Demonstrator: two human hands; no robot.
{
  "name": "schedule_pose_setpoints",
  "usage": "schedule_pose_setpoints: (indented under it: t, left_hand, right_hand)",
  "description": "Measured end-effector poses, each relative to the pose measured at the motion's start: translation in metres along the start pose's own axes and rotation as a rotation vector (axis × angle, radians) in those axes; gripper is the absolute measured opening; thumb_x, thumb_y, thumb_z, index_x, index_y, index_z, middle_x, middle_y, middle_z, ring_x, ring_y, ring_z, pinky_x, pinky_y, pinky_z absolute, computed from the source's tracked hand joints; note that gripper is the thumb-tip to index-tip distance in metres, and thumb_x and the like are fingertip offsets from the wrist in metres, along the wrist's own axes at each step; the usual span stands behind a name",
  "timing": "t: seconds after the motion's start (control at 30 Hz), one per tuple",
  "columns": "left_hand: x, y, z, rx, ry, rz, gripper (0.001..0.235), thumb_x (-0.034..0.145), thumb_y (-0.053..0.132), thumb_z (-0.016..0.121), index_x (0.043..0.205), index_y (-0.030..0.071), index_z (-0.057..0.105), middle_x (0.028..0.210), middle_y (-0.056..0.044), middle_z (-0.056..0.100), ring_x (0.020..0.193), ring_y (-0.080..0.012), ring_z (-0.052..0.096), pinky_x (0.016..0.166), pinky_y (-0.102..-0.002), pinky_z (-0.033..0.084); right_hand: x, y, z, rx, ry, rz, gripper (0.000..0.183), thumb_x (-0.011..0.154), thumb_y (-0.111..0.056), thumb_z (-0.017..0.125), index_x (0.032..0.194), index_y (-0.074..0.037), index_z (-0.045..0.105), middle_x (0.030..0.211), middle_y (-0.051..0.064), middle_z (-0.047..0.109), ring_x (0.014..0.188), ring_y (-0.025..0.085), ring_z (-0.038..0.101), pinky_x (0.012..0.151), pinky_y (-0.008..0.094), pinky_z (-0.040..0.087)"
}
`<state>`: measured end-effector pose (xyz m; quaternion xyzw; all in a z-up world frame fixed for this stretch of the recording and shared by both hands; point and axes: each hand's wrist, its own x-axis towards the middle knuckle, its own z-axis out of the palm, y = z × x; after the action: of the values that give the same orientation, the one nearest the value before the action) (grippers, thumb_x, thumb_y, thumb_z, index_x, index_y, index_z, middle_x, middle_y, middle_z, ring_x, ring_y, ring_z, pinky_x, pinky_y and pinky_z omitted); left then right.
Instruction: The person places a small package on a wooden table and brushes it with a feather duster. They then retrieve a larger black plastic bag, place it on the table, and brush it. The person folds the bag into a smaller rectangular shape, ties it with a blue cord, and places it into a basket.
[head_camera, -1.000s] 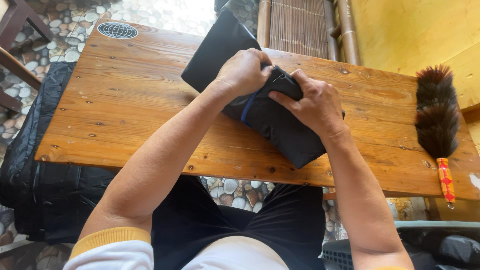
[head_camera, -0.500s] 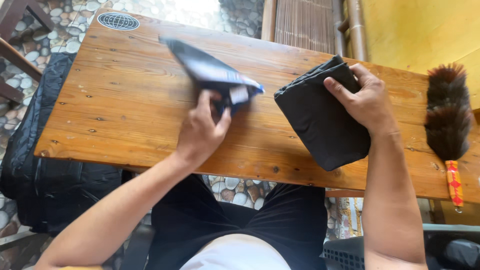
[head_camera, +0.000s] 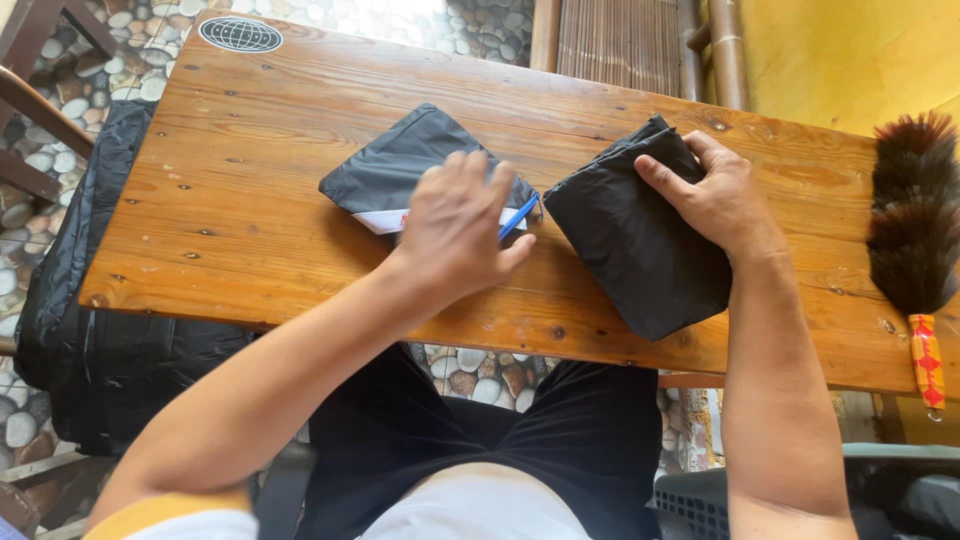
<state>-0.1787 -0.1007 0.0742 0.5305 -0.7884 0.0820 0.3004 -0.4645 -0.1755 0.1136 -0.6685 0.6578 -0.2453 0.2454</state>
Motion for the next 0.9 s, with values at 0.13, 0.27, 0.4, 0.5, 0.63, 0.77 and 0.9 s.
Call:
schedule_pose_setpoints:
  t: [0.13,0.27,0.4,0.5,0.63,0.77,0.9]
  left_hand:
    - [0.032,-0.004,0.121,0.190,-0.373,-0.064,0.071,0.070,0.052,0.079,0.120,0.005,0.058,0.097,-0.010,0.060,0.092,-0.0325,0.062,0.068,-0.047,0.050]
    - [0.047,-0.022,0.196,0.167,-0.294,-0.114,0.018,0.080,0.024,0.067,0.092,0.010,0.067,0.075,-0.006,0.065,0.068,-0.0330,0.071,0.050,-0.054,0.053]
    - [0.064,-0.013,0.104,0.039,-0.194,-0.196,0.015,0.083,0.029,0.062,0.088,0.015,0.060,0.073,-0.007,0.068,0.067,-0.0381,0.074,0.057,-0.054,0.058]
    - [0.072,-0.009,0.069,-0.165,-0.159,-0.308,0.018,0.086,0.030,0.057,0.094,0.014,0.055,0.081,-0.014,0.069,0.077,-0.0448,0.074,0.067,-0.055,0.059]
    - [0.075,0.004,0.036,-0.388,-0.155,-0.439,0.019,0.090,0.033,0.057,0.093,0.015,0.053,0.082,-0.011,0.071,0.082,-0.0409,0.070,0.074,-0.052,0.053]
    - [0.078,0.012,0.010,-0.545,-0.232,-0.513,0.022,0.093,0.039,0.056,0.091,0.017,0.055,0.084,-0.004,0.070,0.084,-0.0294,0.066,0.075,-0.045,0.048]
    - [0.074,0.015,0.001,-0.587,-0.267,-0.499,0.021,0.093,0.038,0.057,0.094,0.017,0.058,0.082,-0.003,0.070,0.084,-0.0260,0.065,0.074,-0.042,0.048]
  right_hand:
    - [-0.005,-0.006,-0.007,-0.022,0.006,0.033,0.042,0.091,-0.061,0.084,0.105,-0.023,0.072,0.069,0.008,0.057,0.067,0.019,0.060,0.058,0.033,0.047]
    - [-0.012,0.002,-0.014,-0.021,0.036,0.047,0.042,0.091,-0.060,0.085,0.104,-0.022,0.072,0.068,0.008,0.058,0.065,0.019,0.059,0.057,0.033,0.048]
    - [-0.020,-0.006,-0.017,-0.003,0.052,0.054,0.038,0.092,-0.060,0.085,0.104,-0.026,0.072,0.068,0.005,0.058,0.066,0.017,0.060,0.057,0.031,0.048]
    - [-0.023,-0.015,-0.018,0.036,0.093,0.010,0.036,0.091,-0.058,0.085,0.103,-0.027,0.072,0.066,0.005,0.057,0.065,0.015,0.060,0.057,0.030,0.048]
    - [-0.035,-0.040,-0.022,-0.027,0.095,-0.039,0.038,0.092,-0.059,0.077,0.107,-0.026,0.069,0.080,0.000,0.064,0.076,0.015,0.063,0.066,0.031,0.049]
    - [-0.039,-0.054,-0.017,-0.178,0.122,-0.083,0.042,0.090,-0.064,0.069,0.109,-0.026,0.067,0.090,-0.002,0.072,0.086,0.021,0.069,0.072,0.039,0.050]
    - [-0.037,-0.053,-0.003,-0.238,0.179,-0.201,0.045,0.091,-0.064,0.070,0.109,-0.023,0.067,0.089,0.000,0.072,0.084,0.028,0.070,0.072,0.044,0.049]
